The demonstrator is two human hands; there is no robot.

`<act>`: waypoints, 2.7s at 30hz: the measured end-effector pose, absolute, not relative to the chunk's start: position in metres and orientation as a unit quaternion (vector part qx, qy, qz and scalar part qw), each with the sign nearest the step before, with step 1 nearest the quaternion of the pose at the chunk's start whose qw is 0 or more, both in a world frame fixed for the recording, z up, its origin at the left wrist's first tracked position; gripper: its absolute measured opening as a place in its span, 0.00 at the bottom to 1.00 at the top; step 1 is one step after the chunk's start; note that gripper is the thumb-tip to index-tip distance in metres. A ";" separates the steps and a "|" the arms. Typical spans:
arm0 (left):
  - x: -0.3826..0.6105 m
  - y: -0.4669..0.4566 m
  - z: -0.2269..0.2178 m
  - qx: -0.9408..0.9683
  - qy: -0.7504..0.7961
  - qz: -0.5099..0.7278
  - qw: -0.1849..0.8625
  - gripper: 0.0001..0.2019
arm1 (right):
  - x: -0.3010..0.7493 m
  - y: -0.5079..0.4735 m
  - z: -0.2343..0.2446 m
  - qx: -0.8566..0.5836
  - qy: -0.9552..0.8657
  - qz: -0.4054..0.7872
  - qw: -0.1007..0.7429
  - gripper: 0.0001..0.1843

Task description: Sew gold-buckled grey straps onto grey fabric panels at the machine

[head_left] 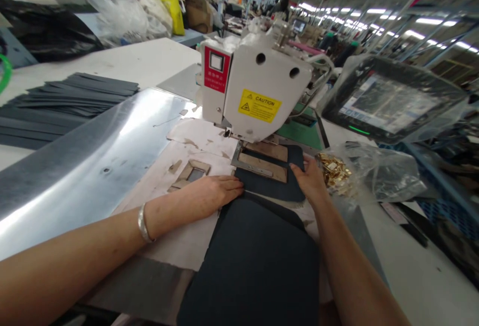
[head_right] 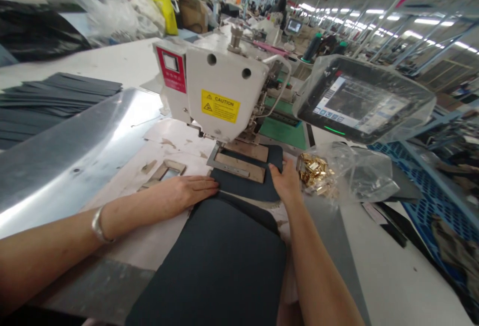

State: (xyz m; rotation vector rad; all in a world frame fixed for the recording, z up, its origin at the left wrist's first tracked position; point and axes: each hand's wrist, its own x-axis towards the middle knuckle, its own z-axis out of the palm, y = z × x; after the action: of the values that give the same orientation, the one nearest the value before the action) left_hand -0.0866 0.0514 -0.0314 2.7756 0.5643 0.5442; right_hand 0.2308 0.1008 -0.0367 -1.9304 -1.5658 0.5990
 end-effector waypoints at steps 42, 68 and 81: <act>-0.063 0.053 -0.022 0.960 0.270 0.066 -0.040 0.28 | 0.237 -0.002 -0.030 -0.534 -0.823 0.011 0.195 0.11; -0.066 0.049 -0.031 0.954 0.286 0.089 -0.009 0.19 | 0.248 0.082 -0.049 -0.623 -0.766 -0.068 0.145 0.27; -0.069 0.049 -0.027 0.954 0.273 0.120 0.018 0.16 | 0.288 0.115 0.000 -0.763 -0.637 -0.113 0.012 0.15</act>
State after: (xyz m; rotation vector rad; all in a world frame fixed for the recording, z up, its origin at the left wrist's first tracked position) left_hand -0.0695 0.0491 -0.0267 2.9647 0.8473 0.3717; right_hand 0.2876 0.1153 -0.0002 -2.3780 -1.9854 -0.3533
